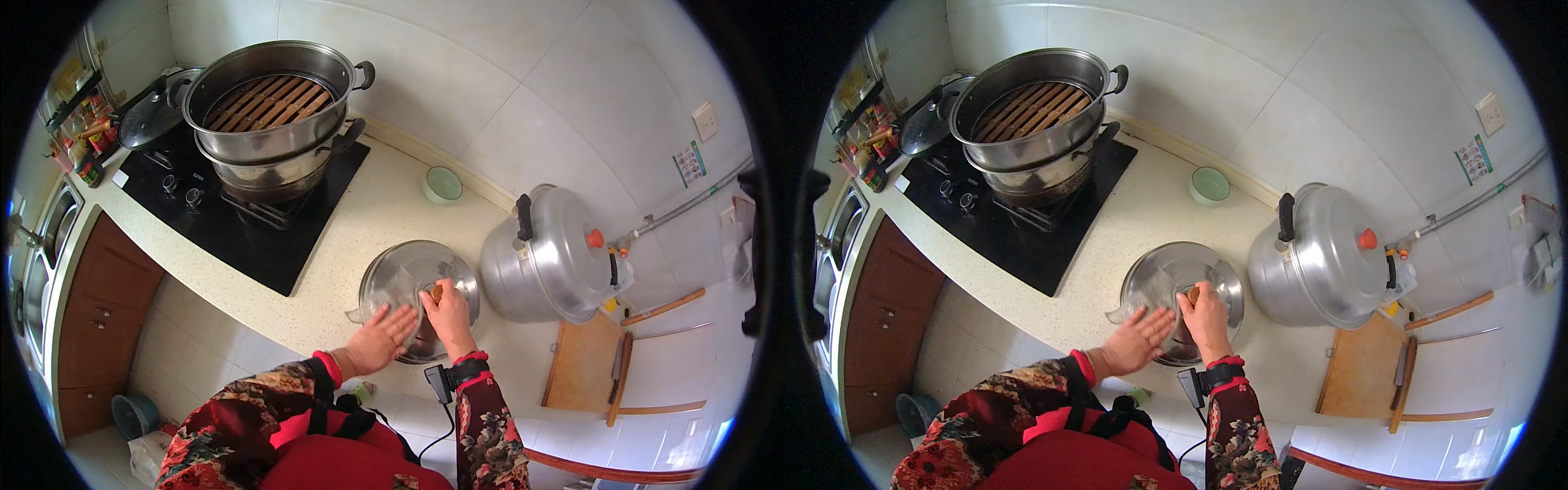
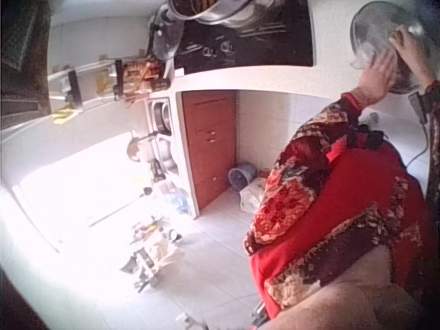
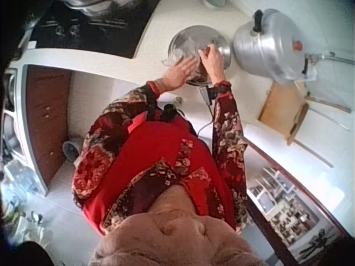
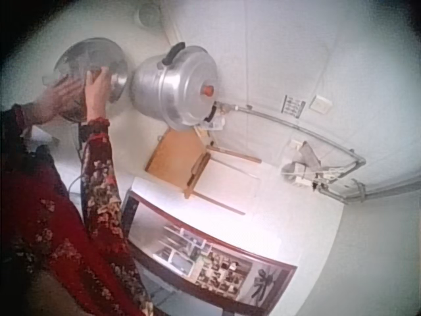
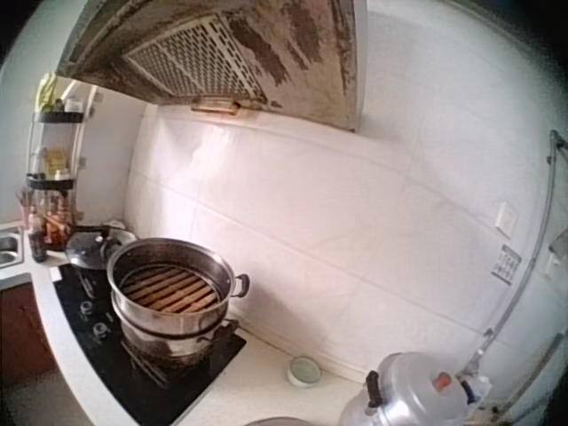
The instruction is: The person wipes a water bottle with a cloth, then wipes a small bottle and the countertop near the sink. They then wipe the lid of a steamer pot on the stove and place the lid back on the pot.
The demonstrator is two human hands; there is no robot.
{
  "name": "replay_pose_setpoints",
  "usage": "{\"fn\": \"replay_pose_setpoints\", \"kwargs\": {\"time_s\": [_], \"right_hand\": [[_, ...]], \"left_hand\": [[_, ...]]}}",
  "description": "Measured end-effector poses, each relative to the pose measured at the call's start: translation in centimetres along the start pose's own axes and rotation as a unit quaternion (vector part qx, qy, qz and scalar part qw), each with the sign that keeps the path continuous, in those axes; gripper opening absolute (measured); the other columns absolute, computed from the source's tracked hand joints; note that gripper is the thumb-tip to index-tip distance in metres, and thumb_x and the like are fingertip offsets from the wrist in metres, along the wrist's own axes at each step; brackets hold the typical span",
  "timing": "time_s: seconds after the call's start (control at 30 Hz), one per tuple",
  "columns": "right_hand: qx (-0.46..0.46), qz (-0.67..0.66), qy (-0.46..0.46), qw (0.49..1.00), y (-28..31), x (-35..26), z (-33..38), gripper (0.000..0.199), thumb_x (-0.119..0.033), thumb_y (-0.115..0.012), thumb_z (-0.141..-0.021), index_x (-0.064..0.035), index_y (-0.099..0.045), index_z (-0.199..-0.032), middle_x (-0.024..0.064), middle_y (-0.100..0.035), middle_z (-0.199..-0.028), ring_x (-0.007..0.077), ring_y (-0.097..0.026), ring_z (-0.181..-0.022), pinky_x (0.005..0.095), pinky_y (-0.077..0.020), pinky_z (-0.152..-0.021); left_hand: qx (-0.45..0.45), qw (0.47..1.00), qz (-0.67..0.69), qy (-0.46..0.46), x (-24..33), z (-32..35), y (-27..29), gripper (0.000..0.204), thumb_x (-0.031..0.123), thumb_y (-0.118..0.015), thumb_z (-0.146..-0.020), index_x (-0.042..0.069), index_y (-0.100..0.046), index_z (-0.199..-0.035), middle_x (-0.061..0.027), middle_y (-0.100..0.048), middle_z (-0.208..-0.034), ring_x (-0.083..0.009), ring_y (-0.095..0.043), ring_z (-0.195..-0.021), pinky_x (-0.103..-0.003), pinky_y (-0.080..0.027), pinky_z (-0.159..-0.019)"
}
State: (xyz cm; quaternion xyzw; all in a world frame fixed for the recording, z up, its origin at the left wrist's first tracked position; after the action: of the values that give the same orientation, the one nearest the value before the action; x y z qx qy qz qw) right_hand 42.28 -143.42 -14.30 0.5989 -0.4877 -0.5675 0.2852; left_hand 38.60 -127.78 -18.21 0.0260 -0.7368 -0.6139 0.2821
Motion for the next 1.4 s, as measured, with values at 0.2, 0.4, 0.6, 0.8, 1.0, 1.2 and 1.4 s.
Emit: {"fn": "replay_pose_setpoints", "kwargs": {"time_s": [0.2,0.4,0.6,0.8,1.0,1.2,1.4], "right_hand": [[0.005,-0.02,0.005,1.0,-0.1,-0.6,0.7,0.039,-0.034,-0.07,-0.084,-0.0054,-0.052,-0.103,0.0207,-0.065,-0.084,0.0416,-0.063,-0.076,0.05,-0.0498,-0.065],[0.014,0.01,-0.028,0.999,-0.3,-0.5,0.6,0.042,-0.036,-0.07,-0.084,-0.0027,-0.052,-0.101,0.0214,-0.065,-0.082,0.0418,-0.063,-0.077,0.0502,-0.0499,-0.065],[0.039,0.009,-0.109,0.993,-0.5,-0.2,-0.4,0.045,-0.037,-0.07,-0.083,0.0013,-0.05,-0.097,0.0243,-0.064,-0.079,0.0451,-0.062,-0.076,0.0521,-0.049,-0.067],[0.007,0.022,-0.109,0.994,-0.2,-1.3,-0.3,0.045,-0.035,-0.065,-0.086,0.0046,-0.046,-0.096,0.0288,-0.063,-0.08,0.0473,-0.062,-0.077,0.0525,-0.0495,-0.068],[-0.033,-0.007,-0.116,0.993,-1.2,-1.6,-0.6,0.046,-0.035,-0.061,-0.09,0.0059,-0.044,-0.1,0.0303,-0.063,-0.082,0.0477,-0.062,-0.08,0.0523,-0.0498,-0.07],[-0.02,-0.032,-0.12,0.992,-0.7,-1.0,-0.4,0.045,-0.035,-0.061,-0.091,0.0057,-0.044,-0.101,0.0303,-0.063,-0.087,0.0483,-0.061,-0.085,0.0523,-0.0492,-0.072],[0.008,-0.035,-0.092,0.995,-1.0,-0.9,-0.2,0.044,-0.037,-0.061,-0.09,0.0037,-0.045,-0.1,0.0296,-0.063,-0.083,0.0486,-0.061,-0.081,0.0536,-0.048,-0.07]], "left_hand": [[-0.024,0.993,-0.031,-0.112,3.3,1.6,-2.1,0.069,0.037,-0.045,-0.095,0.009,-0.019,-0.152,-0.0058,-0.017,-0.159,-0.0208,-0.012,-0.148,-0.044,-0.005,-0.119],[-0.006,0.992,-0.044,-0.12,0.5,2.7,-1.8,0.066,0.044,-0.041,-0.097,0.014,-0.021,-0.152,-0.0024,-0.018,-0.159,-0.0192,-0.016,-0.147,-0.046,-0.005,-0.119],[0.016,0.997,-0.029,-0.071,-4.8,0.3,0.6,0.066,0.049,-0.037,-0.098,0.013,-0.022,-0.152,-0.0052,-0.019,-0.158,-0.0219,-0.016,-0.147,-0.049,-0.009,-0.118],[0.06,0.998,-0.015,-0.015,-9.0,-3.4,3.6,0.063,0.04,-0.04,-0.098,0.006,-0.027,-0.149,-0.0107,-0.024,-0.157,-0.0266,-0.02,-0.146,-0.049,-0.014,-0.117],[0.071,0.994,0.011,0.083,-10.6,-7.2,4.3,0.06,0.036,-0.041,-0.098,0.004,-0.029,-0.148,-0.0132,-0.025,-0.156,-0.0296,-0.021,-0.145,-0.049,-0.016,-0.117],[0.076,0.997,0.002,0.027,-4.9,-4.6,3.2,0.067,0.034,-0.048,-0.092,0.001,-0.029,-0.147,-0.0148,-0.027,-0.155,-0.0286,-0.021,-0.145,-0.047,-0.015,-0.117],[-0.019,0.998,-0.007,-0.052,0.6,-0.1,0.1,0.067,0.035,-0.045,-0.095,0.0,-0.026,-0.148,-0.014,-0.022,-0.156,-0.0273,-0.016,-0.146,-0.045,-0.011,-0.118]]}}
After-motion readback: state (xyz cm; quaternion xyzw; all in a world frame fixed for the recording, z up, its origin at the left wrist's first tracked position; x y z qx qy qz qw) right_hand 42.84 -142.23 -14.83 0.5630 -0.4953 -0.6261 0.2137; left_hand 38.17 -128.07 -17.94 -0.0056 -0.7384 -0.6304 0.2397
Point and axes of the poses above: each hand's wrist, its own z-axis away from the middle knuckle, its own y-axis out of the back of the hand, x = y × z, the point moved 6 cm from there along -z, towards the middle knuckle
